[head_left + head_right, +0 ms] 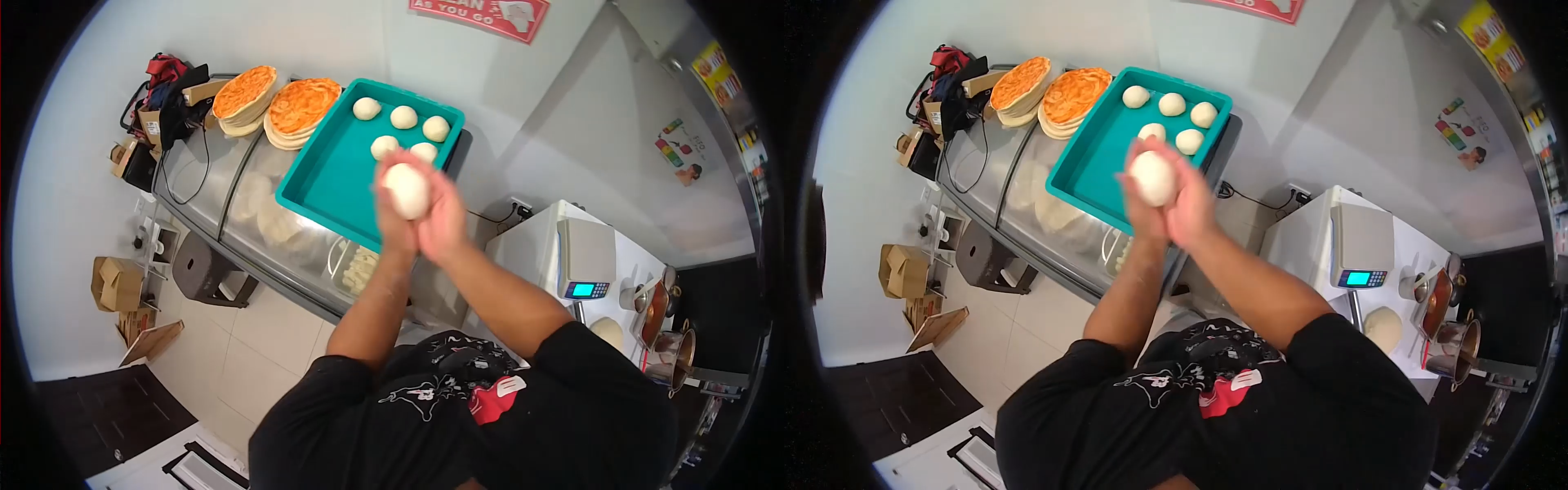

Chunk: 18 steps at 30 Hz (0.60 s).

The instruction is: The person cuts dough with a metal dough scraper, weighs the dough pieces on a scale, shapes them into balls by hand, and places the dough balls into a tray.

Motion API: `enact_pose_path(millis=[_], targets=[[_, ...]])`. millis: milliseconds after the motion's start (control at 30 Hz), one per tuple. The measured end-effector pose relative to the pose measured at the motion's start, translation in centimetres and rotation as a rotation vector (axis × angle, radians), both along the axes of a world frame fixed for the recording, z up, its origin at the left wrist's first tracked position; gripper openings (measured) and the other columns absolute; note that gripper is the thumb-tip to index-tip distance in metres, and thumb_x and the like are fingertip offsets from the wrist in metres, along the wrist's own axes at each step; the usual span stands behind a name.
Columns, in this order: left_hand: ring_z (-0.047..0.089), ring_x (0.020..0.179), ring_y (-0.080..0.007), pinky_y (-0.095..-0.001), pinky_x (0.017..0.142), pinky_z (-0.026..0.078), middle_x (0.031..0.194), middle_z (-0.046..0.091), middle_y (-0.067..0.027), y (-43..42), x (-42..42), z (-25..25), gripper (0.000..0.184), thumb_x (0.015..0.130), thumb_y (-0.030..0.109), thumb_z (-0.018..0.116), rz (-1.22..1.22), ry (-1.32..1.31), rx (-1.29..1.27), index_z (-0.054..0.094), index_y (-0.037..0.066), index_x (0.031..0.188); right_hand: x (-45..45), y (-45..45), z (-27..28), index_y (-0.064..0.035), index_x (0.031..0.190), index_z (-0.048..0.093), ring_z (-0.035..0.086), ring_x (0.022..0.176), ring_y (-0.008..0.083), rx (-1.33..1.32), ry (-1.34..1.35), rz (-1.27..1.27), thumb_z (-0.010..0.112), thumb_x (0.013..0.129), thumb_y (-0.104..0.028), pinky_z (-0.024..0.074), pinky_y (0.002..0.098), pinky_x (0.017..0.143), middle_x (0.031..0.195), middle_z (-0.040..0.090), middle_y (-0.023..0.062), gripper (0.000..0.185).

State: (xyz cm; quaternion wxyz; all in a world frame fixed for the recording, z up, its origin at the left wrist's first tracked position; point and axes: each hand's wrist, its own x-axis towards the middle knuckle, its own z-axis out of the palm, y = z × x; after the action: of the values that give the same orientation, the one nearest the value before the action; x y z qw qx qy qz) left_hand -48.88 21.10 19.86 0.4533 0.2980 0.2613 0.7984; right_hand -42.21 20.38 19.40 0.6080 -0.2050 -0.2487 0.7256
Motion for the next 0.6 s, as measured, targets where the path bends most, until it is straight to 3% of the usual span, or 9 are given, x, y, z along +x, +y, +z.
enact_pose_path(millis=[67, 167, 233, 267, 300, 367, 400, 500, 600], targets=[[0.04, 0.146, -0.0302, -0.0461, 0.117, 0.037, 0.166, 0.026, -0.018, 0.2, -2.2, -1.5, 0.085, 0.104, 0.065, 0.037, -0.033, -0.17, -0.08, 0.022, 0.001, 0.159, -2.8, 1.8, -0.3, -0.003, 0.143, 0.056, 0.057, 0.127, 0.0229, -0.051, 0.018, -0.029, 0.052, 0.106, -0.031, 0.0478, 0.0399, 0.108, 0.141, 0.057, 0.0097, 0.046], [0.041, 0.144, -0.03, -0.0469, 0.117, 0.038, 0.164, 0.03, -0.0178, 0.0, -3.4, -4.9, 0.081, 0.106, 0.063, 0.037, -0.147, -0.281, 0.003, 0.025, 0.002, 0.158, -5.9, 6.4, -0.8, -0.0047, 0.147, 0.052, 0.058, 0.125, 0.0232, -0.114, 0.044, -0.065, 0.05, 0.108, -0.031, 0.0472, 0.0403, 0.109, 0.144, 0.055, 0.009, 0.047], [0.042, 0.143, -0.0299, -0.0473, 0.117, 0.038, 0.163, 0.032, -0.0176, 1.4, -4.9, -5.7, 0.079, 0.106, 0.061, 0.037, -0.198, -0.343, 0.053, 0.026, 0.002, 0.158, -5.6, 10.3, -2.9, -0.0042, 0.148, 0.049, 0.054, 0.131, 0.0241, 0.414, -0.616, -0.147, 0.045, 0.11, -0.036, 0.0473, 0.0404, 0.108, 0.151, 0.048, 0.0115, 0.05], [0.043, 0.142, -0.0299, -0.0472, 0.117, 0.038, 0.161, 0.034, -0.0179, 2.4, -6.2, -5.2, 0.078, 0.107, 0.06, 0.036, -0.088, -0.351, -0.009, 0.024, 0.003, 0.159, -5.7, 10.8, -3.5, -0.004, 0.149, 0.048, 0.052, 0.135, 0.0245, 0.674, -0.939, -0.183, 0.043, 0.111, -0.038, 0.0473, 0.0405, 0.108, 0.155, 0.045, 0.0127, 0.051], [0.045, 0.14, -0.03, -0.0471, 0.116, 0.038, 0.159, 0.036, -0.0183, 3.5, -7.6, -4.7, 0.076, 0.108, 0.058, 0.035, 0.022, -0.357, -0.071, 0.023, 0.004, 0.16, -5.9, 10.8, -4.2, -0.004, 0.149, 0.048, 0.052, 0.135, 0.0245, 0.664, -0.945, -0.175, 0.043, 0.111, -0.038, 0.0473, 0.0405, 0.108, 0.155, 0.045, 0.0127, 0.051], [0.046, 0.139, -0.03, -0.047, 0.116, 0.038, 0.157, 0.039, -0.0186, 5.0, -10.2, -5.2, 0.074, 0.109, 0.056, 0.035, 0.151, -0.369, -0.135, 0.022, 0.005, 0.16, -7.0, 10.1, -3.8, -0.0041, 0.148, 0.048, 0.056, 0.127, 0.0231, 0.34, -0.847, -0.068, 0.046, 0.11, -0.04, 0.0503, 0.0395, 0.103, 0.15, 0.049, 0.0123, 0.052], [0.046, 0.138, -0.0296, -0.0461, 0.116, 0.038, 0.156, 0.04, -0.0183, 5.7, -11.3, -5.6, 0.073, 0.109, 0.055, 0.034, 0.107, -0.349, -0.15, 0.022, 0.004, 0.16, -7.7, 10.1, -3.8, -0.0041, 0.148, 0.048, 0.058, 0.123, 0.0224, 0.183, -0.794, -0.015, 0.047, 0.11, -0.04, 0.0517, 0.039, 0.1, 0.147, 0.052, 0.0121, 0.053], [0.047, 0.137, -0.0287, -0.0443, 0.116, 0.037, 0.153, 0.044, -0.0176, 8.1, -13.2, -8.0, 0.069, 0.111, 0.051, 0.033, 0.01, -0.299, -0.189, 0.023, 0.004, 0.16, -10.7, 10.6, -5.4, -0.003, 0.148, 0.047, 0.06, 0.116, 0.0217, 0.117, -0.808, 0.042, 0.051, 0.109, -0.038, 0.0534, 0.0374, 0.095, 0.142, 0.054, 0.012, 0.053], [0.045, 0.139, -0.0288, -0.0419, 0.116, 0.035, 0.153, 0.044, -0.0181, 10.5, -14.1, -13.4, 0.069, 0.11, 0.046, 0.042, -0.061, 0.003, -0.404, 0.023, 0.001, 0.16, -12.2, 13.5, -8.7, -0.0034, 0.148, 0.046, 0.062, 0.112, 0.0216, 0.019, -0.765, 0.104, 0.053, 0.108, -0.037, 0.0543, 0.0361, 0.093, 0.138, 0.056, 0.0116, 0.052]])
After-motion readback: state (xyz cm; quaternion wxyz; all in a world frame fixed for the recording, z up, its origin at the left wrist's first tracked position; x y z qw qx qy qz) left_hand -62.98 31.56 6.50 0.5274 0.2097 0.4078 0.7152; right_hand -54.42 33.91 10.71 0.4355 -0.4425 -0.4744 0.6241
